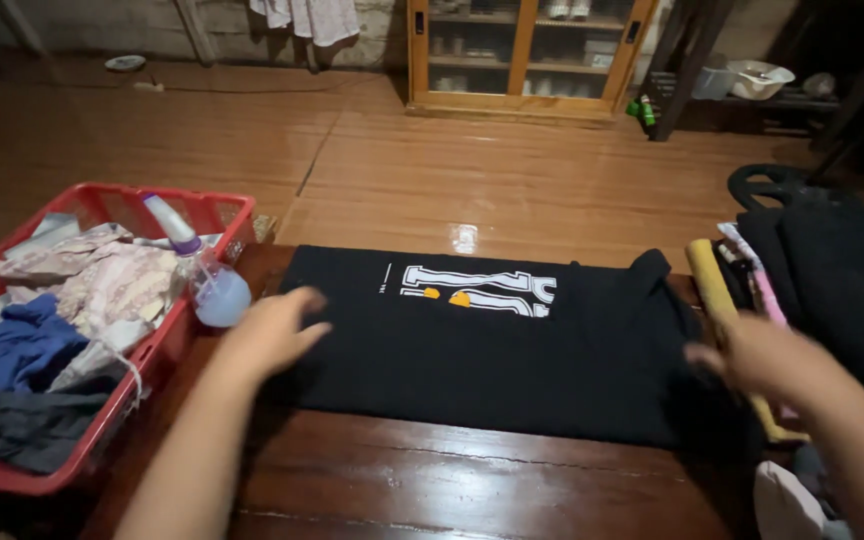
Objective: The recorder folds several pieces of clothing, including t-shirts and undergarments, on a wooden surface.
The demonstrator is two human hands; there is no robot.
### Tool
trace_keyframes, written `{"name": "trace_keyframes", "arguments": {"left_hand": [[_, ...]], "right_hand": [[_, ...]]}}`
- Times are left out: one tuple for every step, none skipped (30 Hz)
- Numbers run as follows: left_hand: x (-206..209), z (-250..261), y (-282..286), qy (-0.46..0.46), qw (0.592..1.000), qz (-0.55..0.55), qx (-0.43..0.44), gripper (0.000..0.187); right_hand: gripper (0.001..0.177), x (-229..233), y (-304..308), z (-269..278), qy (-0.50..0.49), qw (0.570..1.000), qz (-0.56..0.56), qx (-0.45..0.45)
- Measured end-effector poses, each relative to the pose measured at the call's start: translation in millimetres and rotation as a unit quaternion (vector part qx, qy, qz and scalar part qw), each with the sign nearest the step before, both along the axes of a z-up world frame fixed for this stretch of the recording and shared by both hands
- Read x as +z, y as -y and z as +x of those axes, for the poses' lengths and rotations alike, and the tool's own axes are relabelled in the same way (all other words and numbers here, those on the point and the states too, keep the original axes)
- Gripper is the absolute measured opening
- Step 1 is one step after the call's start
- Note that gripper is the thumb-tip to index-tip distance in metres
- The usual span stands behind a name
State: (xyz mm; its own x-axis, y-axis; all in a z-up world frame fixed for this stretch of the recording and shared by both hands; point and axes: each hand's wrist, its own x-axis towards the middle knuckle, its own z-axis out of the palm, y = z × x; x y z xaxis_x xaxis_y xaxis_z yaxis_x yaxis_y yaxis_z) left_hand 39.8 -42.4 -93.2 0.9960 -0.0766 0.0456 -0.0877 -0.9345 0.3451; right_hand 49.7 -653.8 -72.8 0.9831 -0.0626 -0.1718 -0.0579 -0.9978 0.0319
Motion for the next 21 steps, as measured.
{"name": "trace_keyframes", "arguments": {"left_hand": [[-2,15,20,0.079,0.986,-0.109,-0.101,0.04],[-4,30,48,0.079,0.985,-0.109,-0.105,0.04],[-5,46,78,0.066,0.971,-0.149,-0.177,0.033],[-6,61,109,0.053,0.949,-0.188,-0.248,0.027],[-8,78,137,0.052,0.948,-0.187,-0.253,0.027],[-10,94,166,0.037,0.929,-0.214,-0.299,0.025],[-12,110,195,0.022,0.908,-0.24,-0.343,0.024],[-18,121,219,0.021,0.906,-0.24,-0.347,0.024],[-20,136,244,0.024,0.91,-0.224,-0.347,0.027],[-22,151,269,0.027,0.914,-0.209,-0.347,0.03],[-36,169,287,0.027,0.912,-0.208,-0.353,0.03],[-51,187,305,0.039,0.913,-0.224,-0.339,0.041],[-69,201,325,0.047,0.913,-0.243,-0.326,0.051],[-81,209,335,0.043,0.91,-0.244,-0.331,0.051],[-88,220,347,0.074,0.919,-0.244,-0.302,0.055],[-96,231,358,0.106,0.925,-0.244,-0.271,0.059],[-106,232,362,0.103,0.923,-0.246,-0.277,0.059],[-116,233,365,0.073,0.938,-0.232,-0.247,0.051],[-126,234,368,0.043,0.951,-0.218,-0.213,0.044],[-142,238,366,0.04,0.95,-0.222,-0.217,0.044],[-153,246,363,0.056,0.934,-0.318,-0.155,0.034]], "right_hand": [[0.059,25,-19,8,0.054,0.997,0.046,-0.01],[0.059,28,-24,25,0.055,0.997,0.046,-0.013],[0.039,31,-27,42,0.182,0.963,0.198,0.028],[0.028,34,-30,59,0.305,0.888,0.339,0.064],[0.028,18,-30,82,0.307,0.888,0.338,0.059],[0.023,3,-29,105,0.415,0.784,0.457,0.064],[0.019,-12,-27,130,0.508,0.652,0.558,0.07],[0.019,-43,-22,142,0.51,0.652,0.556,0.068],[0.021,-71,-17,158,0.527,0.596,0.605,0.025],[0.023,-99,-12,174,0.54,0.535,0.65,-0.018],[0.023,-139,3,187,0.545,0.533,0.647,-0.02],[0.02,-179,18,199,0.554,0.596,0.576,-0.071],[0.018,-222,35,207,0.554,0.655,0.498,-0.125],[0.018,-229,35,204,0.556,0.656,0.494,-0.131],[0.017,-230,36,206,0.548,0.622,0.547,-0.112],[0.018,-231,37,208,0.538,0.586,0.598,-0.092],[0.018,-223,32,199,0.541,0.587,0.594,-0.097],[0.02,-216,27,190,0.517,0.669,0.52,-0.118],[0.026,-208,21,183,0.484,0.744,0.441,-0.135],[0.026,-209,21,177,0.484,0.746,0.436,-0.137],[0.027,-206,18,177,0.475,0.768,0.407,-0.136]]}}
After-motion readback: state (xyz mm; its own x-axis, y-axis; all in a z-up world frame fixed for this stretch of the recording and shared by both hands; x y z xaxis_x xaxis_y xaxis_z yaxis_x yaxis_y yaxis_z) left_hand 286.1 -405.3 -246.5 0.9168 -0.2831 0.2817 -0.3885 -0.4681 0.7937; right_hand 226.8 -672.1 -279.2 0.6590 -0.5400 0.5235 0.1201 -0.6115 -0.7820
